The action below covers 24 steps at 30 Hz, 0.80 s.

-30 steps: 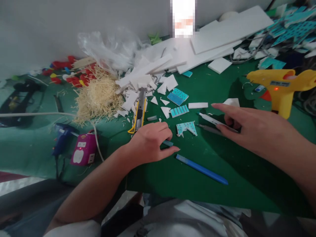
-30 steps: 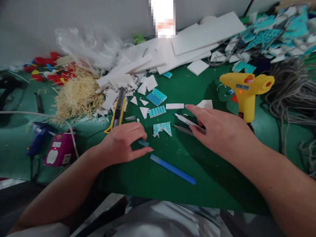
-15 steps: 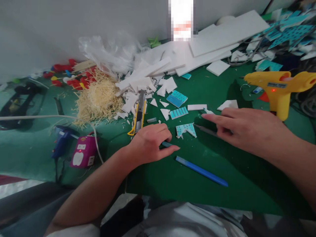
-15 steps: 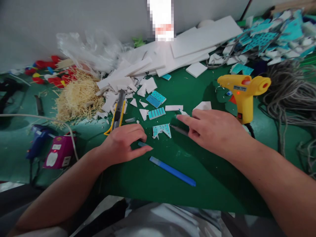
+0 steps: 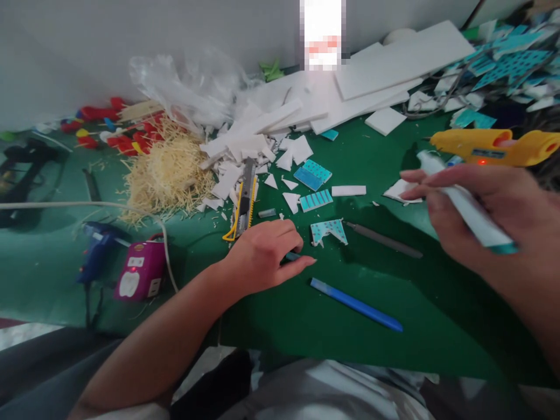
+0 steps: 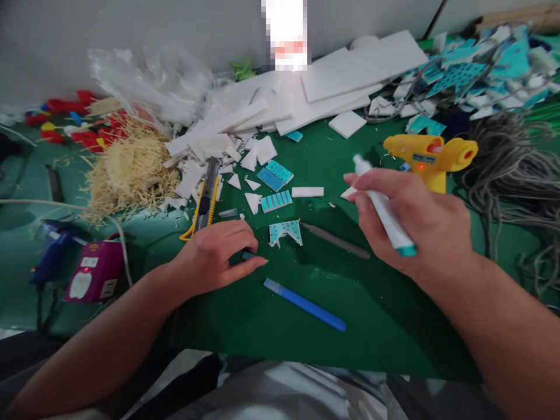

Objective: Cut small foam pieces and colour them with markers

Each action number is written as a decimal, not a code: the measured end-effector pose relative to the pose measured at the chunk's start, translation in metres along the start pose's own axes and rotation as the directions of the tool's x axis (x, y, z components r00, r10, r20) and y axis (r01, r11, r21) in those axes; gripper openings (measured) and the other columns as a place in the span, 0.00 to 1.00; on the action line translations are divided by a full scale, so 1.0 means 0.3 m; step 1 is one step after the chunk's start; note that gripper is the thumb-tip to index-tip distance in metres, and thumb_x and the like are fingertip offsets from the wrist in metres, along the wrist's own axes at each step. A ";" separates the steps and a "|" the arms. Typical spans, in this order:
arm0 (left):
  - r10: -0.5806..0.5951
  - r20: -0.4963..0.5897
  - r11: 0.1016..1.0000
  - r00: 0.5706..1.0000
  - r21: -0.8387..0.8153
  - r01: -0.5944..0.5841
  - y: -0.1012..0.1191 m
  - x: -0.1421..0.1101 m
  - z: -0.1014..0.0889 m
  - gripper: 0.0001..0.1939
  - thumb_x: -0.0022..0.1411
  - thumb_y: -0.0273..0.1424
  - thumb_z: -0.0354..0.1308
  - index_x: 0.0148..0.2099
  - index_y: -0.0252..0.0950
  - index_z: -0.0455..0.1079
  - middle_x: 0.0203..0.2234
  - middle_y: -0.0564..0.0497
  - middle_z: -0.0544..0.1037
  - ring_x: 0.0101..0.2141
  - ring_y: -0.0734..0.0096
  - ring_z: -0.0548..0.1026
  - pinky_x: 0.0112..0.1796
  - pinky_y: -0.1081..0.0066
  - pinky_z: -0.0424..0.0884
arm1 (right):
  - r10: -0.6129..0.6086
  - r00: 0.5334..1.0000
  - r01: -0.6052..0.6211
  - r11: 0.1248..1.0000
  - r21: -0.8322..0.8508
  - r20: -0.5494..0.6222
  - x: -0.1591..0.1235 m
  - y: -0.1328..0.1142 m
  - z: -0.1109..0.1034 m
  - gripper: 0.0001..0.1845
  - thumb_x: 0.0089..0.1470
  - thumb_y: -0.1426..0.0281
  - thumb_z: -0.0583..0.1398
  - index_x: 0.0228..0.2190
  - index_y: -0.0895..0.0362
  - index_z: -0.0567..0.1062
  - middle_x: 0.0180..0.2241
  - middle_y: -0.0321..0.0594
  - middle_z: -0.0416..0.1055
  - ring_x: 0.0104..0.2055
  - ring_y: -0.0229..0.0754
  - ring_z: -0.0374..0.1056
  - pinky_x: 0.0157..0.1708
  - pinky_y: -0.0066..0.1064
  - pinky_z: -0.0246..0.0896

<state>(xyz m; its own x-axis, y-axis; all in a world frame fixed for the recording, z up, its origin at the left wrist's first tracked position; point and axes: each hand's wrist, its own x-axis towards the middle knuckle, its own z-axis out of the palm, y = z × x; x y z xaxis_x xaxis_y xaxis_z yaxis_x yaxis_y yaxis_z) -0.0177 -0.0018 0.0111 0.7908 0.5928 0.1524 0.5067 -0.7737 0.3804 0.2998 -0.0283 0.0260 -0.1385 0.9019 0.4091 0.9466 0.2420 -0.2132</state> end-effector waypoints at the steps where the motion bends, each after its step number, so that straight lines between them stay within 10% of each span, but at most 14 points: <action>1: 0.000 0.003 1.000 1.000 0.001 0.000 0.001 0.000 0.000 0.14 0.75 0.37 0.56 0.36 0.36 0.70 0.30 0.51 0.76 0.32 0.70 0.74 0.35 0.70 0.68 | -0.066 0.998 0.066 0.998 -0.023 -0.024 0.004 0.001 -0.002 0.17 0.67 0.66 0.56 0.55 0.47 0.76 0.37 0.37 0.85 0.36 0.43 0.81 0.34 0.32 0.72; 9: -0.022 0.013 1.000 1.000 0.002 0.022 0.003 0.002 -0.002 0.14 0.75 0.37 0.56 0.36 0.36 0.70 0.30 0.52 0.76 0.32 0.70 0.73 0.35 0.70 0.68 | -0.279 0.930 0.329 0.921 -0.206 0.238 0.057 0.025 -0.002 0.26 0.55 0.81 0.54 0.53 0.55 0.78 0.55 0.51 0.80 0.56 0.58 0.76 0.54 0.50 0.70; 16: -0.012 0.007 1.000 1.000 -0.001 0.012 0.001 0.004 -0.006 0.13 0.75 0.36 0.56 0.35 0.36 0.69 0.30 0.52 0.75 0.31 0.70 0.73 0.34 0.71 0.67 | -0.109 0.926 0.213 0.942 -0.260 0.362 0.070 -0.001 -0.011 0.25 0.55 0.82 0.54 0.51 0.63 0.80 0.39 0.56 0.83 0.47 0.56 0.79 0.45 0.43 0.72; 24: -0.024 0.018 1.000 1.000 -0.001 0.024 0.000 0.003 -0.001 0.13 0.75 0.36 0.56 0.36 0.37 0.69 0.30 0.52 0.76 0.32 0.70 0.74 0.35 0.71 0.67 | -0.163 0.936 0.248 0.935 -0.255 0.311 0.066 0.010 0.007 0.22 0.59 0.75 0.56 0.53 0.63 0.78 0.43 0.57 0.84 0.50 0.57 0.79 0.44 0.42 0.72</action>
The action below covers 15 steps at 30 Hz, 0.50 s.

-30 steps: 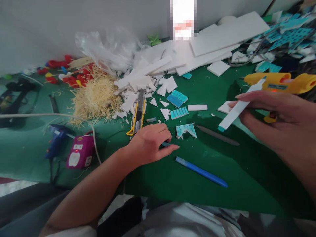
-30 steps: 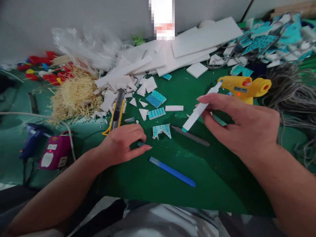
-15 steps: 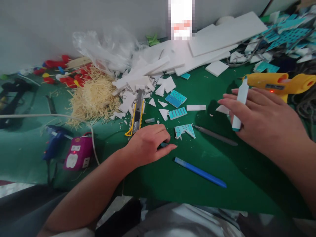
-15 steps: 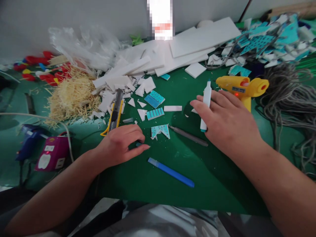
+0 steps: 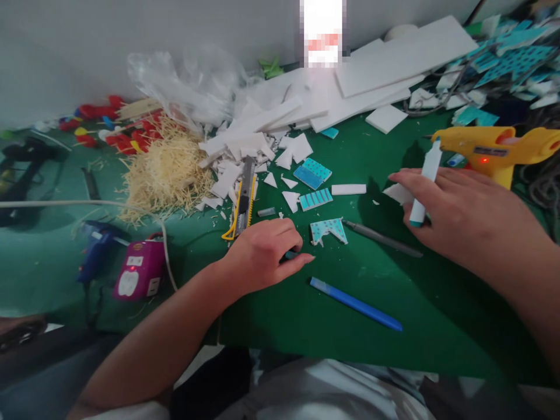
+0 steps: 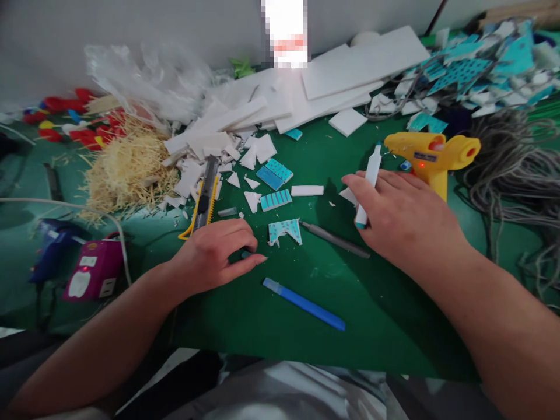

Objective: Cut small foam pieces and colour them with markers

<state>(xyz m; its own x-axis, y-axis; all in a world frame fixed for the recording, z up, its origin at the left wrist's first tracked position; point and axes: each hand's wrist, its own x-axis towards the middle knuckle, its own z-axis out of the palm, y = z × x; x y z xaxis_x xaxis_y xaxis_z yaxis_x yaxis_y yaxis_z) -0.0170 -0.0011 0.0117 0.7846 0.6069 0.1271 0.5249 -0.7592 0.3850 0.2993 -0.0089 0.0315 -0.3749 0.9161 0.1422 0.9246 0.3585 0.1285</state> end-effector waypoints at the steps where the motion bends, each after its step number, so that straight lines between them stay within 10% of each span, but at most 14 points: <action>1: -0.001 0.000 1.000 1.000 -0.001 0.001 0.000 0.000 0.000 0.13 0.75 0.36 0.56 0.36 0.37 0.69 0.30 0.52 0.76 0.32 0.70 0.73 0.35 0.71 0.67 | -0.004 1.000 0.004 1.000 0.003 0.018 0.000 0.001 0.003 0.22 0.59 0.74 0.57 0.53 0.62 0.78 0.43 0.55 0.84 0.49 0.56 0.80 0.44 0.42 0.72; 15: 0.029 -0.016 1.000 0.999 -0.003 -0.029 0.003 0.001 -0.003 0.13 0.72 0.39 0.60 0.37 0.36 0.69 0.31 0.51 0.76 0.33 0.69 0.74 0.35 0.70 0.67 | -0.159 0.922 0.207 0.973 0.101 -0.352 -0.063 -0.069 -0.025 0.18 0.65 0.64 0.60 0.55 0.51 0.76 0.53 0.43 0.82 0.36 0.47 0.80 0.31 0.36 0.69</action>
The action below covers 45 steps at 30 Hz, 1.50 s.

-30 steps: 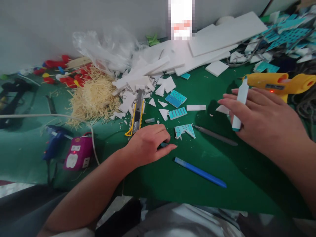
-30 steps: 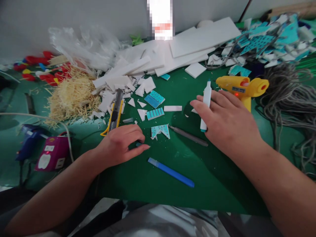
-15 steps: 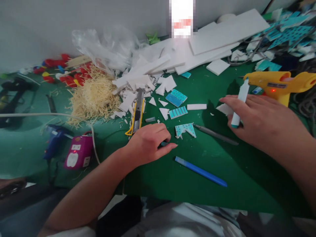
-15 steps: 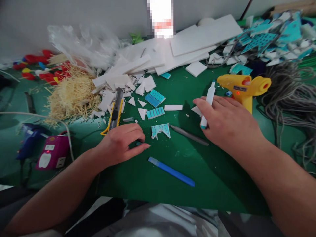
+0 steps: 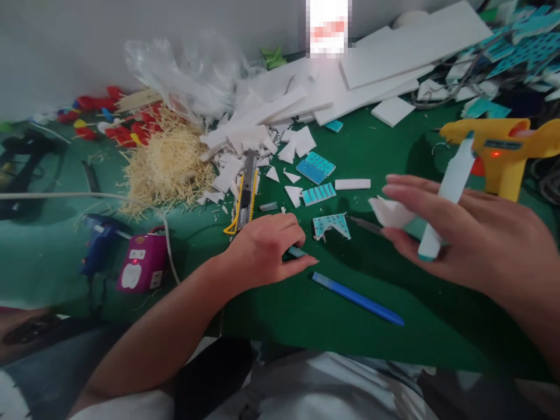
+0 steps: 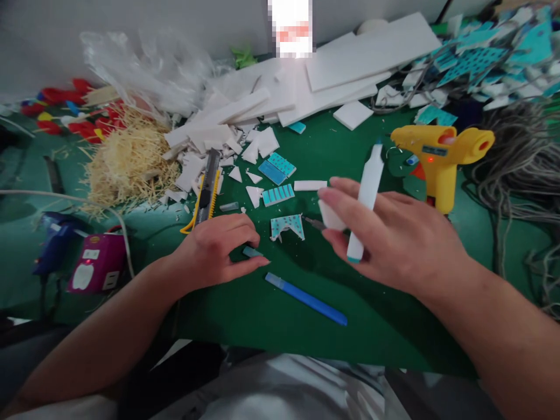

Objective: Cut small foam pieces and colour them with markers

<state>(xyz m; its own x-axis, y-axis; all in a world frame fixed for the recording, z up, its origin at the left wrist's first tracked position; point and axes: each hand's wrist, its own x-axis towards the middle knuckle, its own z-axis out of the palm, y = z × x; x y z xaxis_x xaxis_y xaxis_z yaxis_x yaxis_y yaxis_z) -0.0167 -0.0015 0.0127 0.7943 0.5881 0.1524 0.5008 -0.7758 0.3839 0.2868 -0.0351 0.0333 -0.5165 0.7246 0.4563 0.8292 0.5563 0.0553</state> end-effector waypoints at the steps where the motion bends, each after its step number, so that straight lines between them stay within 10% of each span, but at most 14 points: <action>1: 0.001 -0.001 1.000 1.000 -0.001 -0.001 0.000 0.000 0.000 0.13 0.72 0.39 0.60 0.37 0.36 0.70 0.31 0.51 0.76 0.33 0.69 0.74 0.35 0.70 0.67 | -0.078 0.997 0.078 0.996 0.043 -0.004 0.001 -0.013 -0.007 0.16 0.66 0.65 0.60 0.54 0.52 0.76 0.51 0.45 0.83 0.37 0.46 0.81 0.31 0.35 0.69; 9: 0.000 -0.009 1.000 1.000 0.008 0.000 -0.002 0.003 0.004 0.14 0.73 0.38 0.59 0.35 0.37 0.69 0.29 0.53 0.74 0.30 0.71 0.72 0.32 0.71 0.65 | -0.356 0.934 0.356 0.907 0.224 -0.043 0.002 -0.084 0.003 0.12 0.72 0.67 0.56 0.51 0.58 0.74 0.31 0.38 0.84 0.30 0.40 0.79 0.31 0.33 0.72; 19: 0.140 -0.182 0.990 0.973 0.013 -0.140 0.042 0.005 0.011 0.15 0.72 0.44 0.61 0.42 0.36 0.72 0.36 0.48 0.80 0.36 0.67 0.78 0.38 0.68 0.73 | -0.002 1.000 0.001 0.991 0.137 0.008 -0.008 -0.053 -0.010 0.12 0.66 0.70 0.60 0.49 0.54 0.79 0.23 0.34 0.76 0.25 0.42 0.71 0.29 0.34 0.64; 26: 0.295 -0.135 0.954 0.946 0.089 -0.285 0.095 0.045 0.041 0.14 0.76 0.38 0.54 0.48 0.34 0.76 0.41 0.48 0.84 0.45 0.62 0.80 0.50 0.64 0.74 | -0.100 0.992 0.083 0.978 0.192 0.080 -0.026 -0.040 -0.003 0.13 0.68 0.68 0.59 0.48 0.52 0.81 0.18 0.32 0.68 0.23 0.41 0.65 0.28 0.34 0.60; 35: 0.037 -0.255 0.952 0.966 0.302 0.043 0.082 0.046 0.045 0.25 0.75 0.42 0.55 0.61 0.26 0.71 0.57 0.36 0.79 0.58 0.46 0.76 0.57 0.52 0.72 | -0.033 0.997 0.020 0.983 0.180 0.065 -0.015 -0.052 -0.005 0.13 0.68 0.66 0.58 0.48 0.52 0.81 0.19 0.34 0.70 0.23 0.41 0.66 0.25 0.34 0.56; 45: 0.395 -0.006 0.918 0.919 -0.023 -0.395 0.129 0.069 0.091 0.27 0.75 0.49 0.52 0.59 0.32 0.74 0.60 0.39 0.77 0.60 0.50 0.73 0.56 0.57 0.74 | -0.038 0.999 0.039 0.993 0.109 -0.011 -0.002 -0.061 -0.020 0.10 0.67 0.70 0.59 0.47 0.56 0.79 0.19 0.33 0.70 0.21 0.40 0.67 0.22 0.36 0.51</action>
<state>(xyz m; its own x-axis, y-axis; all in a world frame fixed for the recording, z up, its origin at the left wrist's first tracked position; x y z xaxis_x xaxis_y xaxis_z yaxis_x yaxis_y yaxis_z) 0.0286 -0.0256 0.0059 0.9255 0.2353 0.2969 0.1385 -0.9396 0.3130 0.2733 -0.0480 0.0374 -0.5455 0.6984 0.4634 0.7799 0.6254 -0.0245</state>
